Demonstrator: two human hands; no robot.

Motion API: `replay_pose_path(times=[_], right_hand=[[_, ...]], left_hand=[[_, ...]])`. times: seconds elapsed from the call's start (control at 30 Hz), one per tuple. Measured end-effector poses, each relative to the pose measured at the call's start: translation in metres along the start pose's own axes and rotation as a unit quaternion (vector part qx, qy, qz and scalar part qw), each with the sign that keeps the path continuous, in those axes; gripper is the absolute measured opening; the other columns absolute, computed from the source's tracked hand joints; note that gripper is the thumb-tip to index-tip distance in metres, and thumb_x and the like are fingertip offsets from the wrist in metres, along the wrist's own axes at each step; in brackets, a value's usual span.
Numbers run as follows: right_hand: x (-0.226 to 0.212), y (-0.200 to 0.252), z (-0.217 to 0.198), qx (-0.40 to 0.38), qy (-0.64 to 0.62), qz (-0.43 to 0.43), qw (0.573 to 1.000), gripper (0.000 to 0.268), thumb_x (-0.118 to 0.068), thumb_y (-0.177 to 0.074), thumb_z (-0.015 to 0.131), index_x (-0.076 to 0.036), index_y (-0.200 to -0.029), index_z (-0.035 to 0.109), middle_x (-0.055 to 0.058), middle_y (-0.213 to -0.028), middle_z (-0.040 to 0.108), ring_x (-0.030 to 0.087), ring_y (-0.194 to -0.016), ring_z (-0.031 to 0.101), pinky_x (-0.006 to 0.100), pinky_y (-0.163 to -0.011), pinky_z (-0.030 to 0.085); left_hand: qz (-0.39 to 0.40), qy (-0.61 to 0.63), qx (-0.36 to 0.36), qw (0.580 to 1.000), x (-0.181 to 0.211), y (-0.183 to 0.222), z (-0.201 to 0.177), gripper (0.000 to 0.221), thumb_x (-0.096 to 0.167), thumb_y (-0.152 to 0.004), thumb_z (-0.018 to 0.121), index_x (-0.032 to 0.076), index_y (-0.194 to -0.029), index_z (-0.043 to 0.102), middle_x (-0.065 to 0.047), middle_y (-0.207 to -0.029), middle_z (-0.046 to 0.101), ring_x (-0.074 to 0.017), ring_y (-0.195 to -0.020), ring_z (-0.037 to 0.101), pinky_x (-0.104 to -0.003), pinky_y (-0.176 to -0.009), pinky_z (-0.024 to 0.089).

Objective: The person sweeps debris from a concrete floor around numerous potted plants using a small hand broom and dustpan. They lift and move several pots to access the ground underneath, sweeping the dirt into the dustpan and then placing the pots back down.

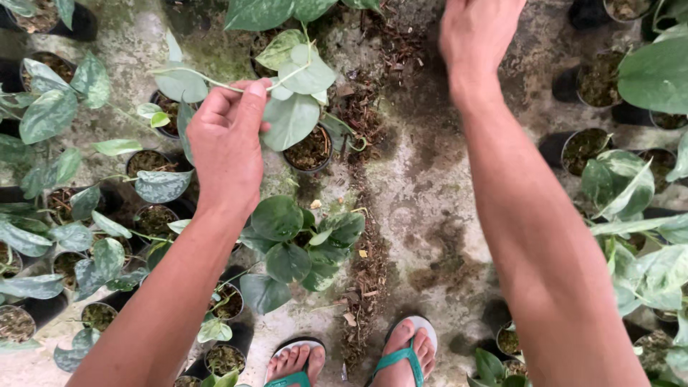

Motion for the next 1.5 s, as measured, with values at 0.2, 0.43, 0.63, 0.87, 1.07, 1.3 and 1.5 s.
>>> replay_pose_path(times=[0.2, 0.43, 0.63, 0.87, 1.07, 1.3, 1.5], right_hand=[[-0.074, 0.049, -0.048, -0.093, -0.349, 0.189, 0.913, 0.029, 0.002, -0.098, 0.057, -0.004, -0.125, 0.048, 0.013, -0.114, 0.064, 0.021, -0.094, 0.066, 0.030, -0.076, 0.059], [-0.085, 0.096, -0.068, -0.244, -0.179, 0.319, 0.898, 0.019, -0.006, -0.106, 0.058, -0.007, -0.123, 0.051, 0.010, -0.109, 0.060, 0.019, -0.080, 0.057, 0.034, -0.060, 0.051], [-0.106, 0.113, -0.118, -0.119, -0.241, 0.265, 0.926, 0.027, 0.000, -0.104, 0.061, -0.001, -0.129, 0.049, 0.012, -0.114, 0.053, 0.016, -0.096, 0.057, 0.028, -0.070, 0.056], [-0.133, 0.130, -0.102, -0.230, -0.212, 0.229, 0.922, 0.027, -0.002, -0.100, 0.062, 0.000, -0.125, 0.051, 0.012, -0.109, 0.053, 0.019, -0.086, 0.053, 0.031, -0.063, 0.052], [-0.125, 0.144, -0.164, 0.009, -0.159, 0.131, 0.978, 0.027, 0.000, -0.108, 0.058, 0.001, -0.131, 0.045, 0.017, -0.124, 0.051, 0.026, -0.107, 0.055, 0.043, -0.090, 0.053], [-0.132, 0.182, -0.117, -0.240, -0.299, 0.284, 0.879, 0.018, -0.005, -0.107, 0.057, -0.002, -0.121, 0.045, 0.009, -0.103, 0.051, 0.016, -0.083, 0.052, 0.030, -0.059, 0.051], [-0.114, 0.188, -0.153, -0.114, -0.164, 0.212, 0.957, 0.023, 0.003, -0.111, 0.055, -0.002, -0.130, 0.045, 0.013, -0.112, 0.050, 0.018, -0.098, 0.051, 0.031, -0.078, 0.053]], left_hand=[[-0.005, 0.037, -0.009, 0.999, -0.014, -0.002, -0.003, 0.019, 0.021, -0.104, 0.069, 0.002, -0.108, 0.072, -0.004, -0.106, 0.075, -0.0075, -0.094, 0.067, -0.024, -0.074, 0.055], [-0.022, 0.077, -0.006, 0.997, -0.017, -0.009, -0.009, 0.017, 0.019, -0.102, 0.068, 0.004, -0.106, 0.070, -0.004, -0.109, 0.077, -0.0100, -0.095, 0.068, -0.025, -0.071, 0.054], [-0.015, 0.092, -0.019, 0.995, -0.016, -0.015, -0.013, 0.015, 0.019, -0.102, 0.067, 0.005, -0.106, 0.071, -0.004, -0.110, 0.076, -0.0124, -0.101, 0.070, -0.026, -0.073, 0.055], [-0.012, 0.115, -0.029, 0.993, -0.018, -0.017, -0.008, 0.014, 0.019, -0.102, 0.068, 0.006, -0.106, 0.070, -0.004, -0.110, 0.076, -0.0130, -0.102, 0.070, -0.026, -0.072, 0.055], [-0.003, 0.151, -0.039, 0.988, -0.024, -0.020, -0.008, 0.014, 0.019, -0.103, 0.069, 0.006, -0.107, 0.070, -0.004, -0.108, 0.075, -0.0124, -0.097, 0.068, -0.027, -0.073, 0.055], [0.006, 0.165, -0.024, 0.986, -0.035, -0.032, -0.009, 0.013, 0.020, -0.101, 0.073, 0.007, -0.100, 0.069, -0.002, -0.099, 0.074, -0.0122, -0.092, 0.069, -0.028, -0.071, 0.055], [0.011, 0.245, -0.054, 0.968, -0.038, -0.029, -0.015, 0.014, 0.018, -0.099, 0.077, 0.008, -0.101, 0.068, -0.001, -0.096, 0.073, -0.0125, -0.090, 0.068, -0.030, -0.074, 0.053]])
Point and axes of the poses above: each hand's wrist, its own y-axis away from the middle knuckle, its own z-axis out of the palm, x = y × z, the point moved 7 cm from there along -y, towards the middle knuckle
